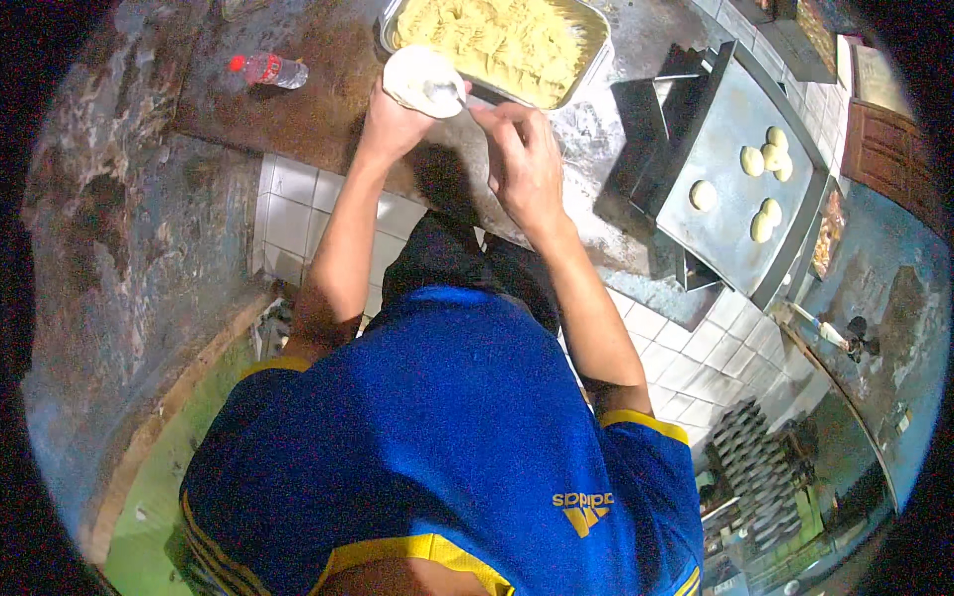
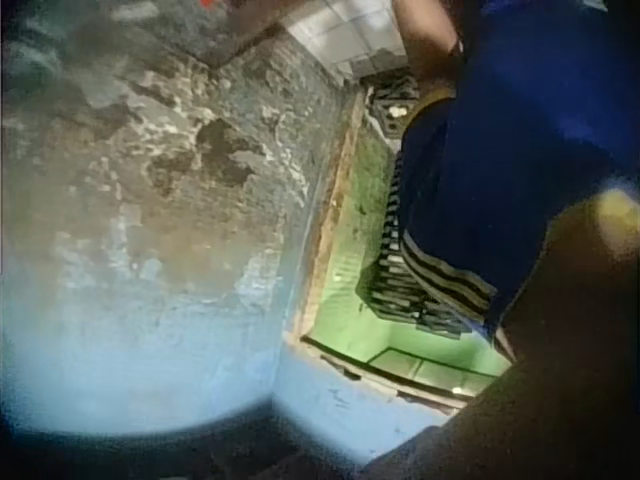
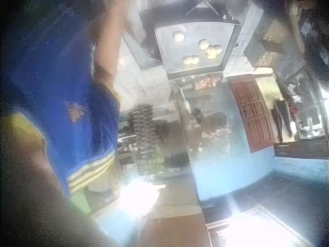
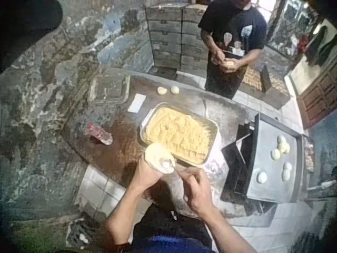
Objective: The person fills dough pieces with filling from a pan, shapes and seals them into round rolls, and places them onto metal baking trays by hand.
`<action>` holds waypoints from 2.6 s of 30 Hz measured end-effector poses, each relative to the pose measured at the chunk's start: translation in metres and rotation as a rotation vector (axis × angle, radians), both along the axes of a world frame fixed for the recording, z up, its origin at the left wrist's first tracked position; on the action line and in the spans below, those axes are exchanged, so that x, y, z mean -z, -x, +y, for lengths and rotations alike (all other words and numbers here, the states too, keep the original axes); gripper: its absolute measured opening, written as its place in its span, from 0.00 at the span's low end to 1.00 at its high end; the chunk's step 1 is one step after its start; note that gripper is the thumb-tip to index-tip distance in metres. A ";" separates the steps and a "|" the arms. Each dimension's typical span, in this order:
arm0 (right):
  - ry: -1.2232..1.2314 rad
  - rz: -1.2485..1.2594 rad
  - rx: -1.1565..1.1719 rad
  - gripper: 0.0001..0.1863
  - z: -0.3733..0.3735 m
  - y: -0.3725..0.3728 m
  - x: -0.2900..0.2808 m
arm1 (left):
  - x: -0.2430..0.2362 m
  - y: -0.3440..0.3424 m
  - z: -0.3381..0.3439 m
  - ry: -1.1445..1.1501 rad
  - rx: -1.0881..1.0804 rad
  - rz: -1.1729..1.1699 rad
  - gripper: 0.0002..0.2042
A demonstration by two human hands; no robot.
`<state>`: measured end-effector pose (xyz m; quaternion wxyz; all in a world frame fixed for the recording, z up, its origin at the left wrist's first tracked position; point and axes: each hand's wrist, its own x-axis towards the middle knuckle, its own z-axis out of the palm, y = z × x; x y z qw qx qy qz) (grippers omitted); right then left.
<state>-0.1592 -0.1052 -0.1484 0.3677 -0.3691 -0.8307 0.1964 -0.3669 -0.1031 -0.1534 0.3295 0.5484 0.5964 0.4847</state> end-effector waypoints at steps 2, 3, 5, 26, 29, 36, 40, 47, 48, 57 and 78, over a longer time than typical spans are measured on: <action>0.060 0.089 0.004 0.21 -0.020 -0.018 0.021 | 0.004 -0.006 -0.013 0.035 -0.048 -0.061 0.13; 0.122 0.168 0.016 0.20 -0.031 -0.028 0.034 | 0.009 -0.008 -0.019 0.070 -0.086 -0.132 0.14; 0.417 0.280 0.105 0.16 -0.057 -0.051 0.079 | 0.011 -0.016 -0.031 0.082 -0.119 -0.106 0.15; 0.292 0.109 -0.295 0.23 -0.038 -0.122 -0.140 | -0.113 -0.113 -0.075 0.274 0.717 -0.035 0.23; 0.267 0.146 -0.183 0.13 -0.048 -0.119 -0.153 | -0.120 -0.108 -0.073 0.390 0.760 -0.289 0.23; 0.361 0.200 -0.038 0.14 -0.062 -0.086 -0.172 | -0.141 -0.087 -0.083 0.312 0.651 -0.362 0.30; 0.368 0.174 0.023 0.18 -0.055 -0.069 -0.174 | -0.144 -0.065 -0.080 0.323 0.634 -0.511 0.23; 0.128 -0.030 0.095 0.45 -0.075 -0.020 -0.219 | -0.138 -0.032 -0.076 0.305 0.414 -0.772 0.14; 0.035 -0.141 -0.002 0.59 -0.072 -0.015 -0.217 | -0.140 -0.033 -0.076 0.247 0.415 -0.817 0.12; 0.210 0.039 0.025 0.19 -0.050 0.027 -0.216 | -0.155 0.013 -0.068 0.396 0.583 -1.054 0.17; 0.471 0.556 0.139 0.12 -0.034 0.002 -0.164 | -0.176 -0.013 -0.047 0.293 0.405 -0.930 0.24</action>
